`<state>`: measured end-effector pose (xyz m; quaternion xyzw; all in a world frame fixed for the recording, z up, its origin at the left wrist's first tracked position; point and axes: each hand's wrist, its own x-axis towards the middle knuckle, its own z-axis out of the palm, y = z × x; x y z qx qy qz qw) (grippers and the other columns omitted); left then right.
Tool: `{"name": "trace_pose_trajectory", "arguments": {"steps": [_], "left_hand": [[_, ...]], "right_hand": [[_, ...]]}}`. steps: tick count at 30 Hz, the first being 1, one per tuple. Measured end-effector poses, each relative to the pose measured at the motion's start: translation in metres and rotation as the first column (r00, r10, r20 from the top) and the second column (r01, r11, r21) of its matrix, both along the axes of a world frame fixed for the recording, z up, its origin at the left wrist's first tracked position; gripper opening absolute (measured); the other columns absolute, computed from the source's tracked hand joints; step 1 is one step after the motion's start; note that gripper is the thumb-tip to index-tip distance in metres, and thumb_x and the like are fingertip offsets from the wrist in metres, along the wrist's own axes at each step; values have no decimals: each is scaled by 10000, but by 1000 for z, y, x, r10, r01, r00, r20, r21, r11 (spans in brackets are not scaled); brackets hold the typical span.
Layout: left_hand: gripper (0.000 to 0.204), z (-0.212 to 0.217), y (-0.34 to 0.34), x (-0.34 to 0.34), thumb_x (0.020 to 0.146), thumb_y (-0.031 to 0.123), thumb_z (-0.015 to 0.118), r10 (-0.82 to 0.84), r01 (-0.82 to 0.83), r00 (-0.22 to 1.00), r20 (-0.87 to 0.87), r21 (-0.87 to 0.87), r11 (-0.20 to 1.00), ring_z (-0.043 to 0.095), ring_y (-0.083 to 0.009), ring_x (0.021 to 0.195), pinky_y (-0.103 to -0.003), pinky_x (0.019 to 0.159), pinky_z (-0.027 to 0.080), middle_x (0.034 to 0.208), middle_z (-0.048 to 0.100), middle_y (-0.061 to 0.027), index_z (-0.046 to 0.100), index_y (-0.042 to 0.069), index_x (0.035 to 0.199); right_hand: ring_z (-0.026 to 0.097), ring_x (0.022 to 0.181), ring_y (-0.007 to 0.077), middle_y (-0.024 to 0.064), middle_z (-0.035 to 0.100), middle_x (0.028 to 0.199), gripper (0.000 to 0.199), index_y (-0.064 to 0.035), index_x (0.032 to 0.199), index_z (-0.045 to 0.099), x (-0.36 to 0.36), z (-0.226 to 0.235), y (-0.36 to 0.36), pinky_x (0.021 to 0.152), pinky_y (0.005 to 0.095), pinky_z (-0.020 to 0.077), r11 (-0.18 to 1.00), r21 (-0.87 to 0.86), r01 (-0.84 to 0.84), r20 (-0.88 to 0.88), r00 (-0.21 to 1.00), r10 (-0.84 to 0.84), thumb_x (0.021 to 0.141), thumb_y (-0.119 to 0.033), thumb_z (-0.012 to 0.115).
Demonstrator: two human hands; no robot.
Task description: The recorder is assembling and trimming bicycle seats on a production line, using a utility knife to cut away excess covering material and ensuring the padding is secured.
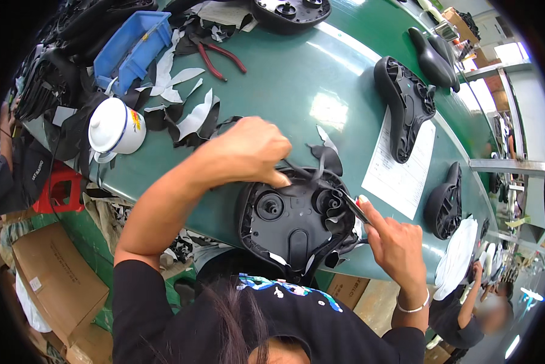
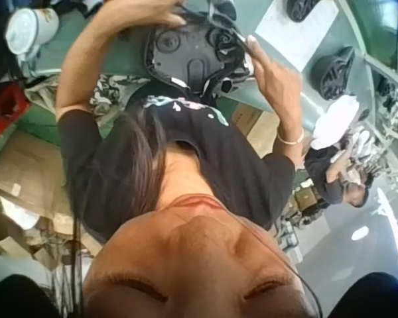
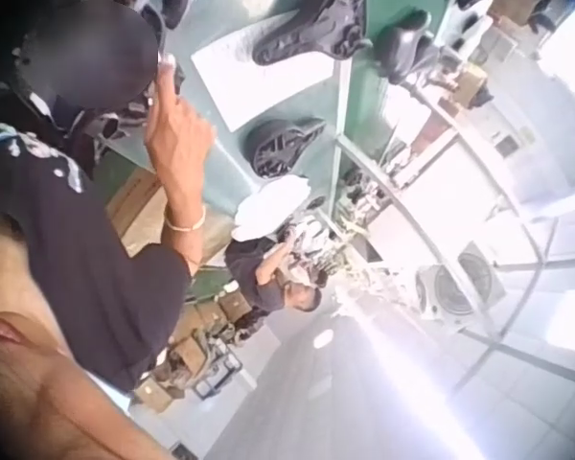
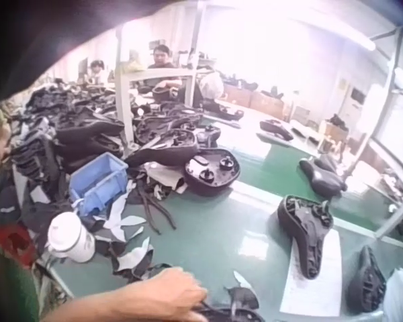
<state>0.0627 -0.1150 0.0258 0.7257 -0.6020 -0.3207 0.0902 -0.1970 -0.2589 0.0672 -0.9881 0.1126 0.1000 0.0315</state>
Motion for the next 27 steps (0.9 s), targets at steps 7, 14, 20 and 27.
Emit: {"name": "trace_pose_trajectory", "arguments": {"steps": [7,14,20,27], "left_hand": [[303,-11,-38,-44,950,236,507,87,-471,188,-978,-13,882,513,-122,603,-276,585,444,705,548,-41,528,48,714],[410,66,-40,-29,972,279,428,-84,-767,545,-834,-457,-450,222,-82,463,-263,429,178,560,273,21,305,114,618],[305,70,19,-1,932,278,464,751,82,328,-573,-775,-627,447,-148,511,-253,493,385,599,467,-49,491,61,720],[400,-59,13,-29,830,393,655,211,-272,903,-373,-120,955,580,-304,739,-351,734,467,831,618,-199,616,8,931]], "right_hand": [[497,433,249,57,504,571,539,-212,1331,500,-25,-27,-5,431,375,373,997,72,-36,124,992,26,813,-136,629],[619,554,245,143,647,772,489,-67,1363,409,-88,-43,78,524,322,483,537,644,545,-62,737,-673,902,-127,559],[621,647,130,100,651,862,524,-78,1372,420,-102,-56,102,631,274,508,320,835,448,-114,709,-696,887,-148,607],[478,559,58,-31,512,676,343,-35,1069,548,-47,-76,1,513,219,419,520,782,343,345,457,-820,800,-158,720]]}}
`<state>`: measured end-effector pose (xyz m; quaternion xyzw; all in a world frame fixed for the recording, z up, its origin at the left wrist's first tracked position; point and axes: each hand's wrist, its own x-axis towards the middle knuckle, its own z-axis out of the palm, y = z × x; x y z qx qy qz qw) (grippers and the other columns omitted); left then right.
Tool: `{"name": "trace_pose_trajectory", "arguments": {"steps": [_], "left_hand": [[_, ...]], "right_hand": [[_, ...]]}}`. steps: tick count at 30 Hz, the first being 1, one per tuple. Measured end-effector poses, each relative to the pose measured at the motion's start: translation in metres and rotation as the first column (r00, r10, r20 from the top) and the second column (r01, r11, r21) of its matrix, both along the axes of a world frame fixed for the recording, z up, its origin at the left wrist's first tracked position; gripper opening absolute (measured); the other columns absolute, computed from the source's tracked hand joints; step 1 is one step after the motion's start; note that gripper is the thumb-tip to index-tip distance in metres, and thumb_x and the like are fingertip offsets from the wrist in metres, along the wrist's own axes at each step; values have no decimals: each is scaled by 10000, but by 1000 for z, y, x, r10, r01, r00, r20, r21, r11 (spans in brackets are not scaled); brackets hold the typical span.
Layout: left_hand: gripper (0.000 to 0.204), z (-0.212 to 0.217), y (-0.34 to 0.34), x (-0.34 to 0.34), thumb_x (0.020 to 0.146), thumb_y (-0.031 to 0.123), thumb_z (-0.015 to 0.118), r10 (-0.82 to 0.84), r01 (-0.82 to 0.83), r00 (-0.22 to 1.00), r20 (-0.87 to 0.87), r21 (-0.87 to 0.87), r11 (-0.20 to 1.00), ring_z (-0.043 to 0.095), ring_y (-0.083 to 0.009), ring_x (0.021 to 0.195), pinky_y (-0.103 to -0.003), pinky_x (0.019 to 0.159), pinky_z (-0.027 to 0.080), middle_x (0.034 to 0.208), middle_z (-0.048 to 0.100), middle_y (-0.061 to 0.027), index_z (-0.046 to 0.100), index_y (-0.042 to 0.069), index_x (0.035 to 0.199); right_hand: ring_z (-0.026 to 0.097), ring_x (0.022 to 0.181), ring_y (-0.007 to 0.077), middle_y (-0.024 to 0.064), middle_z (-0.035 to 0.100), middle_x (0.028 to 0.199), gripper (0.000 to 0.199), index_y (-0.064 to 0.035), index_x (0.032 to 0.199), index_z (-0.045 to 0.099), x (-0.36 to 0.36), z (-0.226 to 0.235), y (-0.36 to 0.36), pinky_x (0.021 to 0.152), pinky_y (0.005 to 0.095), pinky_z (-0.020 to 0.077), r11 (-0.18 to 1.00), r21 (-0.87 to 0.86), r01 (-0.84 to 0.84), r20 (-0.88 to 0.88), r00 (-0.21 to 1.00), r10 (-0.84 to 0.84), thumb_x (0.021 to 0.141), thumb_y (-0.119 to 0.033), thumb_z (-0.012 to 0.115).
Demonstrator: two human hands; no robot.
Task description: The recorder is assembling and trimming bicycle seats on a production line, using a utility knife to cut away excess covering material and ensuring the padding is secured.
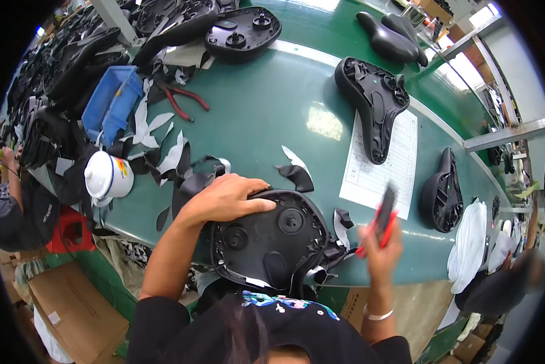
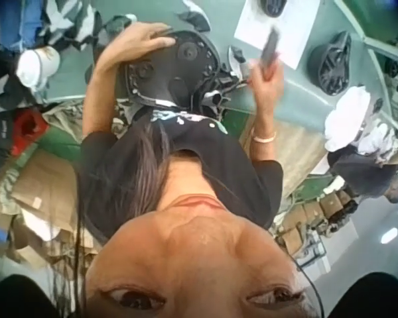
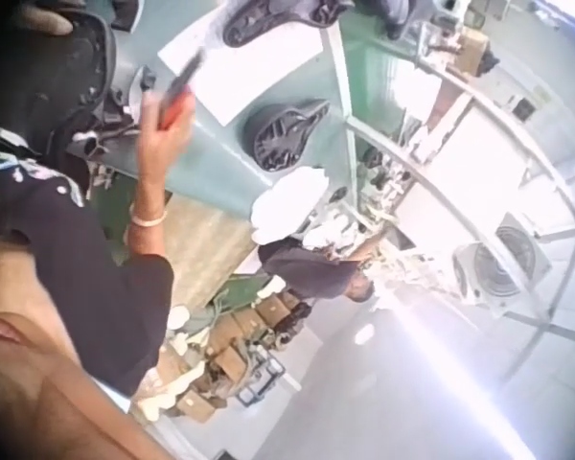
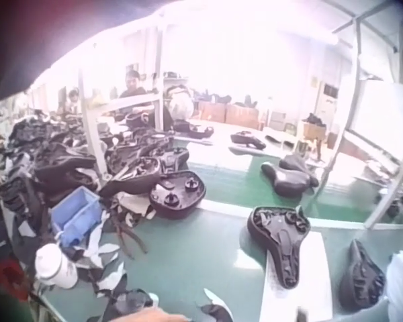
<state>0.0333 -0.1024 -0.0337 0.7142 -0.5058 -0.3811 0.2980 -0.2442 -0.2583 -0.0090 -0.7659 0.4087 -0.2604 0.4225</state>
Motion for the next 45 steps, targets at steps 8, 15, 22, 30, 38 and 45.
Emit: {"name": "trace_pose_trajectory", "arguments": {"steps": [8,15,22,30,38,45], "left_hand": [[272,11,-75,74,950,300,506,410,-736,579,-704,-235,635,562,-151,676,-303,611,443,842,642,-30,623,61,1008],[181,-34,-101,38,771,179,728,298,-256,955,-5,-526,811,558,-224,775,-343,683,454,861,600,-66,635,32,722],[189,-23,-102,51,787,184,708,522,-259,839,153,-733,629,583,-274,922,-338,750,469,1030,612,-122,637,18,734],[456,-40,-93,58,976,407,446,128,-727,354,-926,-187,661,621,-185,903,-339,769,518,1047,615,-101,495,8,1192],[535,7,-17,40,836,289,665,238,-582,453,-859,-83,809,597,-168,923,-307,825,506,1085,569,-109,450,4,1234],[393,42,-18,43,788,249,621,381,-512,663,-645,-19,859,578,-116,739,-248,658,486,907,603,-66,555,-2,1084]], "right_hand": [[559,696,104,38,590,920,432,7,1211,534,157,32,-267,591,248,479,992,60,109,528,840,-124,814,-107,662],[583,874,180,49,583,1076,558,-117,1263,521,265,-10,-435,644,376,535,958,257,130,297,932,-207,751,-189,733],[560,767,133,9,580,911,340,-145,1133,586,312,14,-361,560,312,506,915,362,-181,492,870,-23,811,-176,688],[555,674,272,115,545,868,246,-153,874,683,182,55,-74,556,334,485,365,-605,-707,-353,649,674,630,-145,715],[636,782,232,68,641,964,563,-94,1210,567,73,31,-11,666,334,525,555,-105,-825,-114,564,818,689,-139,776],[590,654,236,80,581,799,638,-141,1342,475,67,37,-36,558,324,476,395,-502,-770,-438,620,651,747,12,645]]}}
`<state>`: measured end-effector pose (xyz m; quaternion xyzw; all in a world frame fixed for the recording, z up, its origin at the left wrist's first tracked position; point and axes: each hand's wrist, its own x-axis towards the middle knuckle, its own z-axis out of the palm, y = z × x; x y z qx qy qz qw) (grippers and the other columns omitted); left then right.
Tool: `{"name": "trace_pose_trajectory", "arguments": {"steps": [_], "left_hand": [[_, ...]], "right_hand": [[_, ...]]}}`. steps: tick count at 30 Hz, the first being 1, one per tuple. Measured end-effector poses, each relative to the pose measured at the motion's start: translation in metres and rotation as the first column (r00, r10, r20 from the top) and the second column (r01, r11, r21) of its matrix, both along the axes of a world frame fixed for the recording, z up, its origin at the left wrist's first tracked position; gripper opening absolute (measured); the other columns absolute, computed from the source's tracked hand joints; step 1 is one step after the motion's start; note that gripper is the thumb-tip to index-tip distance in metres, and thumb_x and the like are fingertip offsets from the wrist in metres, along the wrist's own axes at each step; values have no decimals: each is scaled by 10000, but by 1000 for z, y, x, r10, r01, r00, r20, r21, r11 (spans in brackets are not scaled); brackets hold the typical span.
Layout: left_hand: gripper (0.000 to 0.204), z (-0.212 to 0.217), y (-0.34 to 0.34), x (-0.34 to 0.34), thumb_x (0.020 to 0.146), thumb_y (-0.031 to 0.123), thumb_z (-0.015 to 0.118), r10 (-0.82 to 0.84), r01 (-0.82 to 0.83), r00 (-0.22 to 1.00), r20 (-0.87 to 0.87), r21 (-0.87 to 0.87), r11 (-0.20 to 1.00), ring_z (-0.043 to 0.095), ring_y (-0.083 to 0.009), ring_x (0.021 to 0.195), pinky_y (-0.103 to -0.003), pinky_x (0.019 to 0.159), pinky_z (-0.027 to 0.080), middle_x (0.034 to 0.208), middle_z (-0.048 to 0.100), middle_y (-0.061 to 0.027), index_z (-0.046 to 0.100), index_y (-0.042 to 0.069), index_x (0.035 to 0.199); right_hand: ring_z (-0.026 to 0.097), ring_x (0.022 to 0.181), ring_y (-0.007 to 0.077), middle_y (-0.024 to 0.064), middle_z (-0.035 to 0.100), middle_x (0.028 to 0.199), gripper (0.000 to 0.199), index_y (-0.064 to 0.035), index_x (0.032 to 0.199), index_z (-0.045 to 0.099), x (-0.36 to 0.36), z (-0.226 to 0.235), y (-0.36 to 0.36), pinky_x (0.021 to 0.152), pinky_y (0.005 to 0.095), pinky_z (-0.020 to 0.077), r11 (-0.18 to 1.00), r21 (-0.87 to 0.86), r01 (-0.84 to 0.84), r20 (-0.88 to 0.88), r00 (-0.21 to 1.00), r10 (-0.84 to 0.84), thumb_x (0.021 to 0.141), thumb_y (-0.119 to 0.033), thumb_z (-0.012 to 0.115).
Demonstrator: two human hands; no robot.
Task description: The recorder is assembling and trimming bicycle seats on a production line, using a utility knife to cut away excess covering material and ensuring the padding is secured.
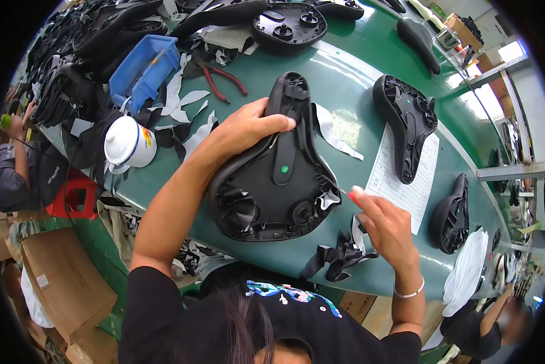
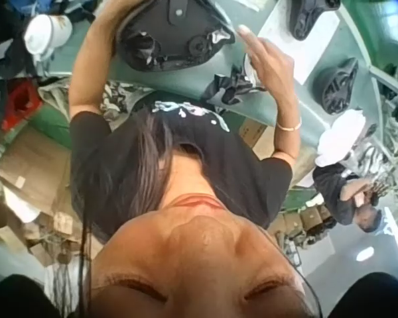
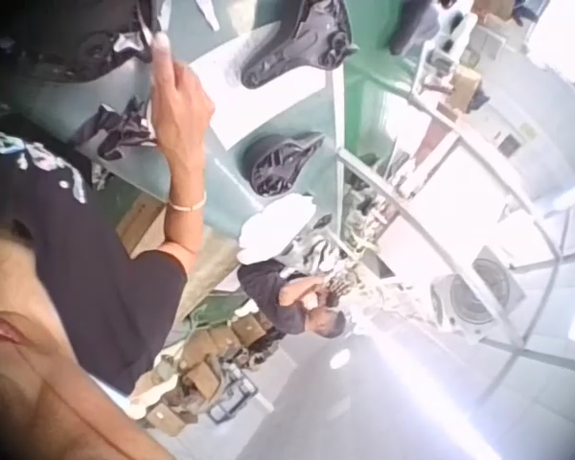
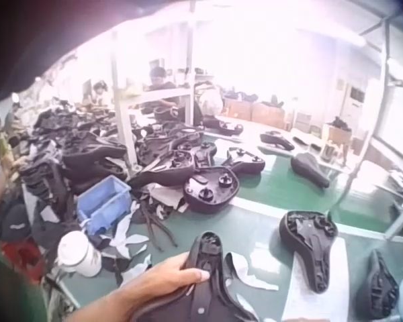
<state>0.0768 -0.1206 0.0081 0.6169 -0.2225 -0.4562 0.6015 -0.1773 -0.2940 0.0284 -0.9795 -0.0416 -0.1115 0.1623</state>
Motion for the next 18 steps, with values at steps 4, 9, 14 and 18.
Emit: {"name": "trace_pose_trajectory", "arguments": {"steps": [4,9,14,18], "left_hand": [[364,-10,-9,12,765,264,619,-68,50,977,200,92,994,573,-122,730,-262,661,478,865,615,-65,592,-11,1001],[368,-12,13,-7,745,288,602,73,-82,990,118,77,994,562,-128,731,-275,678,468,824,603,-58,582,-22,942],[267,-23,52,-43,803,244,555,424,-447,878,222,64,892,471,-89,672,-243,611,409,774,503,-9,543,7,926],[336,-20,67,-56,823,233,561,525,-528,848,73,21,849,496,-109,758,-251,701,432,872,520,-23,527,-8,1054]], "right_hand": [[518,553,252,88,478,710,665,-212,1383,419,14,3,-5,494,385,423,972,-233,-35,-184,983,-9,771,-17,592],[549,541,331,139,522,703,657,-145,1434,314,-32,-48,50,479,449,438,955,-22,295,-194,936,-294,837,-79,579],[587,591,392,193,605,775,591,-45,1400,338,-56,-39,114,528,460,468,836,187,516,-296,841,-454,862,-71,581],[661,757,371,219,627,1093,513,-56,1362,397,-59,-32,97,660,378,537,743,402,535,-355,839,-412,879,-64,571]]}}
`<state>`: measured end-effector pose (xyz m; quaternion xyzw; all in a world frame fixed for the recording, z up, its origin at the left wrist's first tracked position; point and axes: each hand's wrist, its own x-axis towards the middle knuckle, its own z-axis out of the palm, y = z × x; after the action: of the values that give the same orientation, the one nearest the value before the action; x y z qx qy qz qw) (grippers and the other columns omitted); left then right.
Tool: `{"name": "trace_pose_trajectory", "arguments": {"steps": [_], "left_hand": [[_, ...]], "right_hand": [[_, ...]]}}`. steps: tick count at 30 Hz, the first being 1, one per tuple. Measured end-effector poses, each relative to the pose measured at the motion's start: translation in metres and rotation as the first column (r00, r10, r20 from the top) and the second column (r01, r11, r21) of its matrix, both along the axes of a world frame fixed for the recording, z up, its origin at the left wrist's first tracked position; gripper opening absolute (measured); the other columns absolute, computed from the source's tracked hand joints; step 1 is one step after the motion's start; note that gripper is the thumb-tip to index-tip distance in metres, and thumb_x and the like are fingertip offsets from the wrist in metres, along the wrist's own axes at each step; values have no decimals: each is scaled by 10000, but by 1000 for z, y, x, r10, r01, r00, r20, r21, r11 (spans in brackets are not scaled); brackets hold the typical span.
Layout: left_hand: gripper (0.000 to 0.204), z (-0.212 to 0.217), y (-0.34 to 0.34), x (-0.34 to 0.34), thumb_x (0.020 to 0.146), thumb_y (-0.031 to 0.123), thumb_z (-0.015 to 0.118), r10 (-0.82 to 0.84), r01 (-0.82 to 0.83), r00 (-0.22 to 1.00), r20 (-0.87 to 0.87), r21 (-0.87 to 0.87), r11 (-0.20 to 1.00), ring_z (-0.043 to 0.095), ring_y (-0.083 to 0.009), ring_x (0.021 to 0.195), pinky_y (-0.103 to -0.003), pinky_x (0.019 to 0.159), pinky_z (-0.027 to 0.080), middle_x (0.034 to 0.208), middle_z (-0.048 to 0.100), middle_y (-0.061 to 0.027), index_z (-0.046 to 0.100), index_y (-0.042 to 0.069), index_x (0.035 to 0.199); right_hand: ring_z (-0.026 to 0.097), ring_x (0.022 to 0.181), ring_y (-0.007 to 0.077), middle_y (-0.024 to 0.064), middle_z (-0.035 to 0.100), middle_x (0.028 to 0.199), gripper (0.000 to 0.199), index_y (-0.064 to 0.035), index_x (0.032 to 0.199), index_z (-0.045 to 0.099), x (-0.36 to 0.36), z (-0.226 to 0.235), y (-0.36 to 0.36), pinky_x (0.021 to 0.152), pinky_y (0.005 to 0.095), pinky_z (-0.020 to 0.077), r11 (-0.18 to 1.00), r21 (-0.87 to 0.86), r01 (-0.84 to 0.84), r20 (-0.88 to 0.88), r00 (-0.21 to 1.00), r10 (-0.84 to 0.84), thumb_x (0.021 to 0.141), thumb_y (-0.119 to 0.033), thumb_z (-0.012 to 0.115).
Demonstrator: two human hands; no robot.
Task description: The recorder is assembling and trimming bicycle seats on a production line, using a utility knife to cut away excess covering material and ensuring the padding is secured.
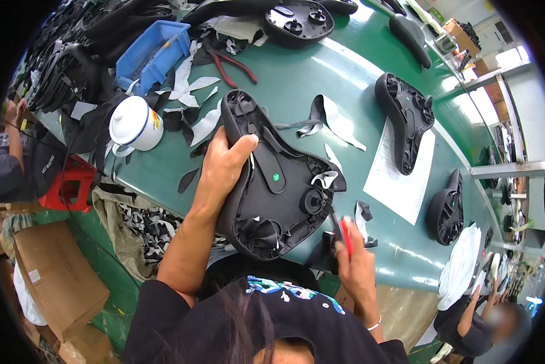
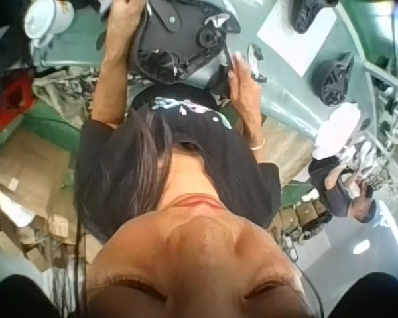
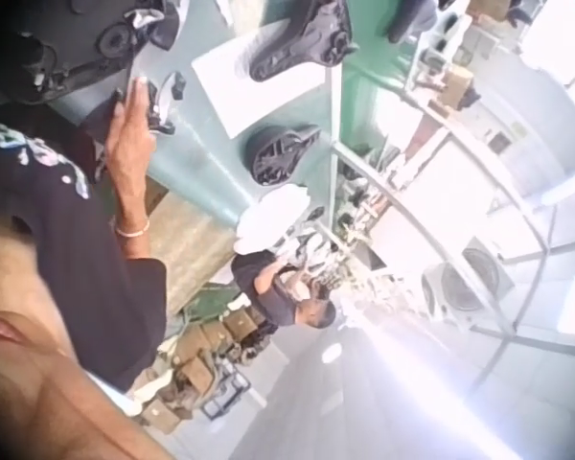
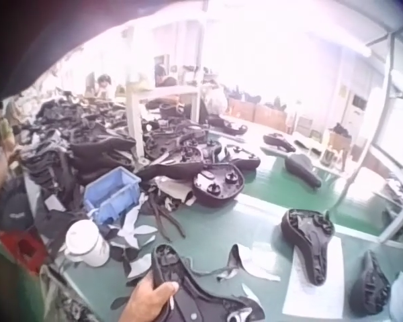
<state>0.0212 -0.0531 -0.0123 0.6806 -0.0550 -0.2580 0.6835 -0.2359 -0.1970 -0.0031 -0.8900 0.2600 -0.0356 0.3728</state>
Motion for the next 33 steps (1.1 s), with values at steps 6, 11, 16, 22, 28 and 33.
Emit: {"name": "trace_pose_trajectory", "arguments": {"steps": [6,11,16,22,28,33], "left_hand": [[457,-4,14,-22,762,290,675,136,-129,987,80,-89,988,521,-137,836,-269,789,425,927,561,-68,547,-26,1066],[604,-37,51,-21,728,85,683,183,-462,753,632,311,830,495,-258,1029,-398,941,389,1092,513,-144,385,-18,1244],[467,29,13,-20,741,286,717,-421,-138,373,827,498,856,433,-298,1105,-424,892,355,1163,476,-122,546,64,1115],[445,-13,-6,28,917,489,459,-742,248,303,599,702,668,634,-335,790,-468,670,476,825,650,-153,611,90,1042],[356,-5,-16,21,943,400,454,-786,266,308,537,744,613,627,-319,799,-426,675,476,842,652,-127,605,90,1030],[360,-4,-5,17,936,404,467,-752,261,373,544,716,647,628,-322,792,-435,670,476,830,655,-133,623,90,1020]], "right_hand": [[656,868,273,198,636,1055,728,-75,1387,354,98,8,-12,786,371,512,984,-180,9,319,946,50,764,-135,727],[497,552,72,61,604,904,457,7,1243,469,96,-1,-84,498,211,447,839,490,237,542,672,-506,793,15,553],[588,613,139,104,621,897,551,1,1282,463,69,35,-55,556,262,505,948,308,-80,381,924,-46,764,-22,646],[631,722,270,55,658,912,558,-113,1303,510,59,40,-22,594,312,511,846,-165,-507,157,834,530,780,-169,695],[557,585,242,59,475,673,598,-229,1374,435,84,31,-50,481,351,417,605,-610,-511,-163,828,536,820,-66,592],[575,601,310,132,508,713,628,-218,1408,358,67,45,-27,511,421,432,625,-503,-597,-398,802,446,829,-18,494]]}}
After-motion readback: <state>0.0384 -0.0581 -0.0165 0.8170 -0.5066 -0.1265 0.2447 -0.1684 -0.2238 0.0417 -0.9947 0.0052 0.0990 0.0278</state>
